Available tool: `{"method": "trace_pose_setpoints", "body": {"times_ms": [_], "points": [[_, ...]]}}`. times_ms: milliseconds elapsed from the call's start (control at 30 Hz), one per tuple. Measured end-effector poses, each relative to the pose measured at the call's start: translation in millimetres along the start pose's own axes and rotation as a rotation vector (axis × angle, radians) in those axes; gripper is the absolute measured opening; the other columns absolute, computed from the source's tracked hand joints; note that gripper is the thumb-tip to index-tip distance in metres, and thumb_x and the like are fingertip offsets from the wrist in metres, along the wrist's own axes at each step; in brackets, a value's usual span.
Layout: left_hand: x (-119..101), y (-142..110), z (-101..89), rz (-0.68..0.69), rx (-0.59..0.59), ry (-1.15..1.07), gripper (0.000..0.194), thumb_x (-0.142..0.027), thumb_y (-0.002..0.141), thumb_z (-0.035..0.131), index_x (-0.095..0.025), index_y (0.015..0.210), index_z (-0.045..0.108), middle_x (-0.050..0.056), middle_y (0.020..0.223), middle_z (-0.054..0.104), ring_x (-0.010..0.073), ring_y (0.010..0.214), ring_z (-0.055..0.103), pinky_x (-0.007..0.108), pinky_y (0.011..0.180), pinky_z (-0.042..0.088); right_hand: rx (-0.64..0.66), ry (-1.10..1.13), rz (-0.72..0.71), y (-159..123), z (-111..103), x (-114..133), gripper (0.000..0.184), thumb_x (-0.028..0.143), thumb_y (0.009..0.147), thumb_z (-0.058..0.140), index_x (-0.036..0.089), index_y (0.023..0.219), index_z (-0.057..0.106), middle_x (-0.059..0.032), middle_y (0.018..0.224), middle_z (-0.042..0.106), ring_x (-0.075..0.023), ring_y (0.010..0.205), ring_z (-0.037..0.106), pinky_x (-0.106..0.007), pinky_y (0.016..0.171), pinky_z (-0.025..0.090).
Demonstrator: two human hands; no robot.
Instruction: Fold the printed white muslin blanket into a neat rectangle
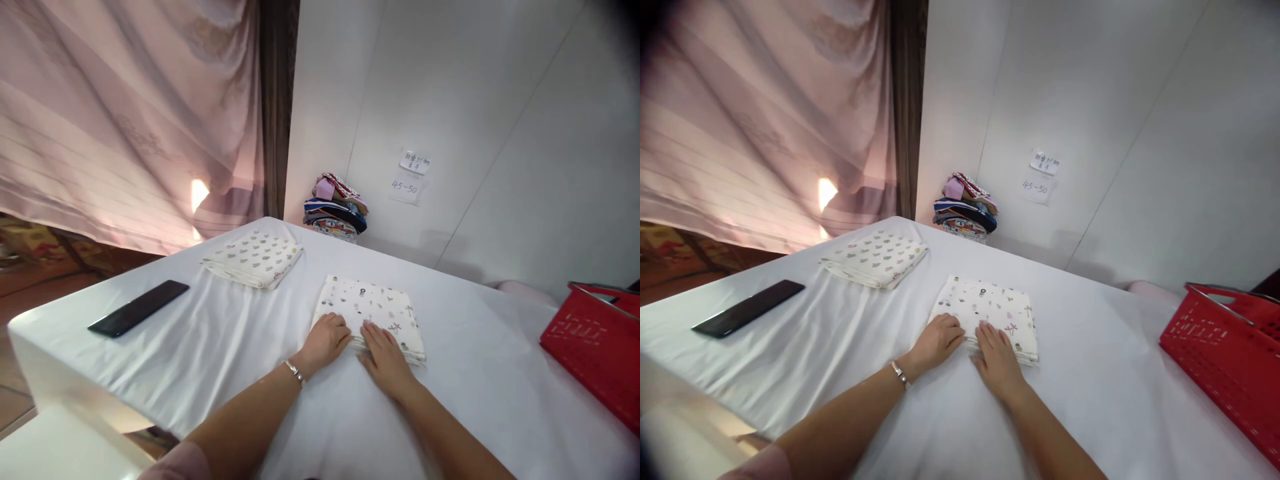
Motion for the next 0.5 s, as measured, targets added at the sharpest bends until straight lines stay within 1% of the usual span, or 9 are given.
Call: {"method": "trace_pose_setpoints", "body": {"times_ms": [67,167,300,433,500], "points": [[1.0,-0.1,0.0,-0.003,-0.014,-0.019,0.027,-0.029,0.091,0.043,-0.019,0.075,0.063,0.003,0.078,0.057,0.0163,0.08,0.049,0.032,0.075,0.037,0.038,-0.056,0.001,-4.7,12.0,1.3,0.053,0.036,0.09,0.038,0.017,0.14,0.033,-0.0073,0.146,0.031,-0.0225,0.134,0.027,-0.044,0.108,0.025],[3.7,0.0,0.7,-0.025,-0.037,-0.019,0.029,-0.031,0.091,0.043,-0.018,0.073,0.063,0.003,0.076,0.057,0.0161,0.078,0.05,0.031,0.074,0.038,0.016,-0.103,0.001,-14.2,17.2,-0.6,0.054,0.035,0.09,0.037,0.017,0.141,0.031,-0.0059,0.146,0.029,-0.0215,0.135,0.026,-0.042,0.109,0.023],[8.8,0.3,-0.7,-0.086,-0.073,0.021,0.031,-0.032,0.091,0.044,-0.017,0.069,0.061,0.004,0.074,0.058,0.0169,0.076,0.05,0.032,0.072,0.039,-0.025,-0.14,0.012,-31.1,10.9,-12.9,0.05,0.032,0.091,0.036,0.017,0.14,0.034,-0.0058,0.144,0.034,-0.0205,0.133,0.03,-0.042,0.109,0.026],[12.3,1.3,-2.4,-0.142,-0.057,0.062,0.031,-0.033,0.089,0.047,-0.017,0.065,0.059,0.004,0.073,0.057,0.0172,0.074,0.05,0.032,0.07,0.039,-0.058,-0.167,0.063,-50.2,-0.6,-32.2,0.047,0.03,0.091,0.036,0.017,0.136,0.039,-0.0068,0.14,0.041,-0.0204,0.13,0.035,-0.043,0.107,0.028],[13.5,1.6,-3.2,-0.164,-0.059,0.063,0.03,-0.033,0.088,0.049,-0.017,0.065,0.058,0.004,0.074,0.057,0.0172,0.074,0.05,0.033,0.07,0.039,-0.068,-0.174,0.079,-56.3,-5.9,-38.0,0.045,0.029,0.091,0.037,0.018,0.135,0.042,-0.0067,0.138,0.044,-0.0203,0.129,0.036,-0.043,0.107,0.028]]}}
Point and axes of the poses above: each hand's wrist, its own y-axis towards the middle knuckle, its own z-axis out of the palm, x = y × z, the point moved 5 cm from there along y, towards the middle knuckle
